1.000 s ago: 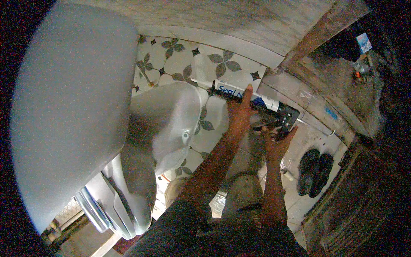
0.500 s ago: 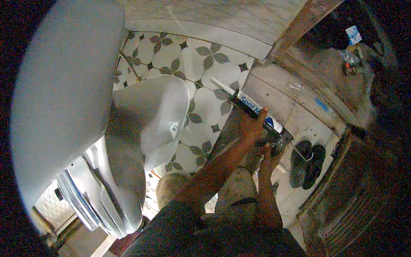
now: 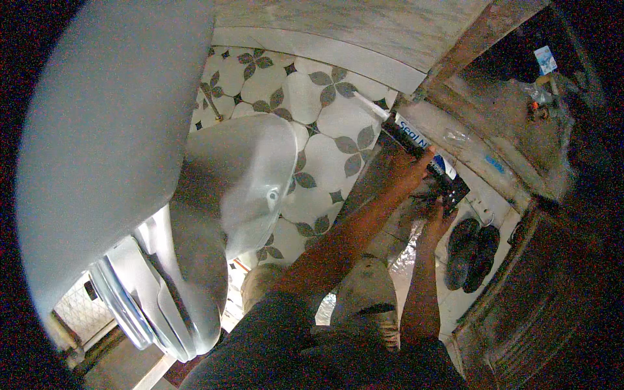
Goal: The person applies sealant around the base of a toilet using a caulking gun, then smooths the bead with a finger. They also wipe the floor and handle a black plastic bag.
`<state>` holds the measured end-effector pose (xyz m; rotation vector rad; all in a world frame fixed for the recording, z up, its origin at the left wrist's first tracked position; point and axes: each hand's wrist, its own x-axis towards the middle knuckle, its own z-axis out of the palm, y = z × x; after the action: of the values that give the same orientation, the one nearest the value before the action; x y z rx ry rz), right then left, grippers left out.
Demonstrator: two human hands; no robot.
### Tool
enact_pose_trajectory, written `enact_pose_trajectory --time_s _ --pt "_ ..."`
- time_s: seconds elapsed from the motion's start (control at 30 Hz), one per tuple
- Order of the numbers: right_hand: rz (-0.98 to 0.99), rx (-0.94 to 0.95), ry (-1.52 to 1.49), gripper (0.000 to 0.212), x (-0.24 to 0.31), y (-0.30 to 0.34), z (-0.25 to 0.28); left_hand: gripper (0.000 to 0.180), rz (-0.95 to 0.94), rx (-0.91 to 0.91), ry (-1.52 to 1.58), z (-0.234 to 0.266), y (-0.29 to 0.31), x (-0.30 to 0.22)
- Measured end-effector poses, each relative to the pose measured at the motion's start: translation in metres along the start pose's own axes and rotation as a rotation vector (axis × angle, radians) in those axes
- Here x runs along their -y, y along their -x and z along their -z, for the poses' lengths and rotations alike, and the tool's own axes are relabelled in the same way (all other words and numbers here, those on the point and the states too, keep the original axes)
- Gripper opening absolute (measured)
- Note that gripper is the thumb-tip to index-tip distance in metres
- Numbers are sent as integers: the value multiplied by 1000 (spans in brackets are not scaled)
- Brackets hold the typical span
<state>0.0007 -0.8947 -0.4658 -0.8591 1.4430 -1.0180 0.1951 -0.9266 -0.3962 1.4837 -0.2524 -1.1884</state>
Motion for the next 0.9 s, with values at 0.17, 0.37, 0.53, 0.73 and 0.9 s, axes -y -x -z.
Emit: enact_pose_trajectory --time_s 0.17,0.37,0.53,0.73,0.9 --pt "-8 -5 39 89 -16 -11 6 47 -536 -177 -705 70 34 -4" --pt "448 -93 900 84 41 39 -7 40 -65 -301 -1270 174 126 0" --pt "509 564 1015 58 130 50 -116 35 -57 -182 -1309 179 127 -1" --pt "758 1139 1235 38 235 24 -223 39 -58 -154 -1251 183 128 3" --pt "1076 1402 934 37 179 4 -366 39 -105 -222 -1219 185 126 13"
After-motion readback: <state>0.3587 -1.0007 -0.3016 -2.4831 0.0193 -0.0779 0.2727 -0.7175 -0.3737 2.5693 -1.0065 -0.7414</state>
